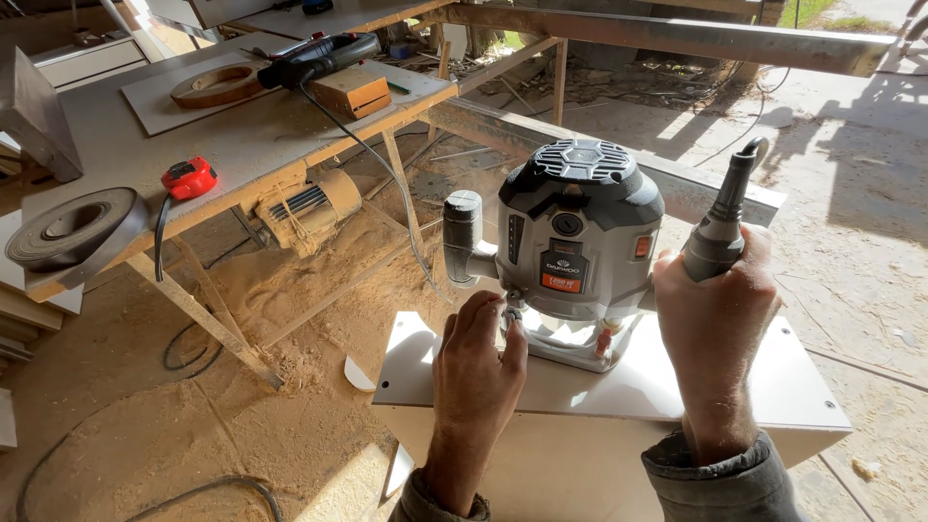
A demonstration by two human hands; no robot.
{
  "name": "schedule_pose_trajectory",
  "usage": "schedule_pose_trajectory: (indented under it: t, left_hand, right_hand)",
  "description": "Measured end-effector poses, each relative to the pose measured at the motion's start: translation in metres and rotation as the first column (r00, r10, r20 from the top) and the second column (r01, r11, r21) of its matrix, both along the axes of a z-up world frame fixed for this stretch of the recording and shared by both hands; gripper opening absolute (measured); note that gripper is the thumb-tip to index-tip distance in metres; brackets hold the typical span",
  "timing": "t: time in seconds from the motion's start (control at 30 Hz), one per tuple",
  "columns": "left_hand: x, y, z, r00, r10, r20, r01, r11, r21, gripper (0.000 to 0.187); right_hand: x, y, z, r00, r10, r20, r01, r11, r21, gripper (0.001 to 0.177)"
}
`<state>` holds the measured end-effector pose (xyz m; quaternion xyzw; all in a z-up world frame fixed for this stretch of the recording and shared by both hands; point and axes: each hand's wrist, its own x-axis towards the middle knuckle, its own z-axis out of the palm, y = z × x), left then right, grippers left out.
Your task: The person uses a handheld electric router to shape the edges of a white wooden board. They guide the tool along the board's perimeter, then flip the board over to continue routing the opposite side. The task is performed in a workshop setting with various tools and materials visible.
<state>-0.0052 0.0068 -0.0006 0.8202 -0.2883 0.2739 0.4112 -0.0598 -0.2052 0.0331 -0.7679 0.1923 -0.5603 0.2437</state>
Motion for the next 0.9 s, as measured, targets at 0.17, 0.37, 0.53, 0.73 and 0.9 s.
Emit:
schedule_pose_trajectory:
  t: [0.17, 0.37, 0.53, 0.73, 0.9]
  left_hand:
    - [0.0, -0.002, 0.001, 0.999, 0.039, 0.038, -0.041, 0.998, 0.057, 0.026]
    - [0.002, -0.005, -0.002, 0.997, 0.06, 0.049, -0.065, 0.991, 0.114, 0.029]
    - [-0.002, -0.007, 0.003, 0.994, 0.1, 0.048, -0.105, 0.987, 0.125, 0.028]
    - [-0.004, -0.009, 0.009, 0.992, 0.124, 0.013, -0.124, 0.978, 0.166, 0.028]
    - [-0.007, -0.012, 0.012, 0.985, 0.17, -0.002, -0.166, 0.965, 0.202, 0.031]
  right_hand:
    - [0.0, 0.001, 0.001, 0.999, -0.032, 0.01, 0.032, 0.999, -0.026, 0.034]
    - [0.001, -0.003, -0.002, 0.998, -0.056, 0.015, 0.056, 0.998, -0.014, 0.035]
    - [0.001, 0.0, 0.001, 0.995, -0.093, 0.033, 0.093, 0.996, -0.016, 0.033]
    - [0.001, 0.001, 0.003, 0.996, -0.09, 0.021, 0.09, 0.996, 0.021, 0.035]
    - [0.0, 0.0, 0.003, 0.995, -0.102, 0.025, 0.102, 0.995, -0.002, 0.034]
